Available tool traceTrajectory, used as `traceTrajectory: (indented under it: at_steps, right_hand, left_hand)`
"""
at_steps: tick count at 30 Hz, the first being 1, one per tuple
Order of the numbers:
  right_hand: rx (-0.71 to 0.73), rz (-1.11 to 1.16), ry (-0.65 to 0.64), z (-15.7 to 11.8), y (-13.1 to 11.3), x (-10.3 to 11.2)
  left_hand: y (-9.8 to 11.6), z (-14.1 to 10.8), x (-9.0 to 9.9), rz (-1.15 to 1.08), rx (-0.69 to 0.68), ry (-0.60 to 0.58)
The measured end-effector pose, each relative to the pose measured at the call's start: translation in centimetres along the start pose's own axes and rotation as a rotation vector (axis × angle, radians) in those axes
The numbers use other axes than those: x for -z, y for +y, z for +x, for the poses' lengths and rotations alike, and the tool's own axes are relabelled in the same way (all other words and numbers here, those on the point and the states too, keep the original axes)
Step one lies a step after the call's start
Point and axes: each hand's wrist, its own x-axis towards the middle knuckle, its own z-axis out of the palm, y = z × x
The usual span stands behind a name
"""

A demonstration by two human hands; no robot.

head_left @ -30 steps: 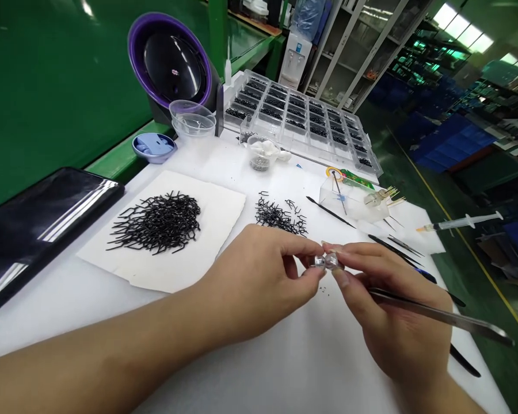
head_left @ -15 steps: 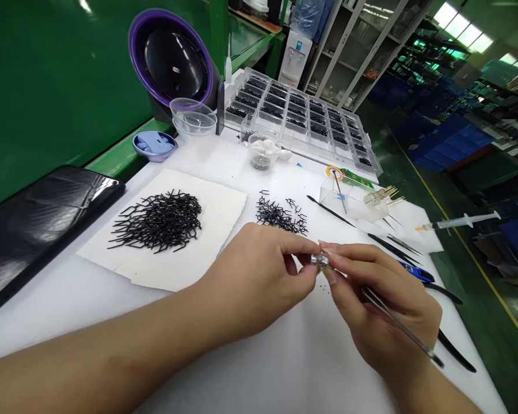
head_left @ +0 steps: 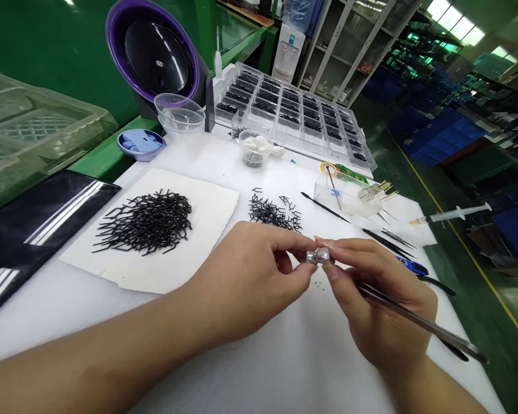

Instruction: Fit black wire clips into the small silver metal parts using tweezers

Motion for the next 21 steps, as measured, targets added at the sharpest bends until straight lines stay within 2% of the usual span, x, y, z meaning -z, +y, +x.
traceTrajectory:
  at_steps: [7,14,16,18,20,21]
  right_hand:
    - [0.123,-0.03,-0.031,0.0,0.4,-0.1]
    - [0.168,-0.025,-0.035,0.0,0.3,-0.5]
    - [0.105,0.031,0.028,0.2,0.4,-0.3]
    - [0.012,0.064,0.147,0.6,0.8,0.4]
    - [-0.079,-0.011,0.22,1.4,1.6,1.4]
    - [-0.128,-0.092,0.209,1.9,2.2,2.0]
  left_hand:
    - [0.3,-0.4,-0.1,-0.063,0.004,-0.008]
    - [0.2,-0.4,-0.1,-0.073,0.041,-0.007]
    - [0.4,-0.3,0.0,-0.081,0.045,-0.003]
    - [0.6,-0.2,0.0,-0.078,0.054,0.017]
    - [0.8,-0.2,0.2,-0.05,0.057,0.035]
    - [0.8,-0.2,0.3,-0.031,0.055,0.036]
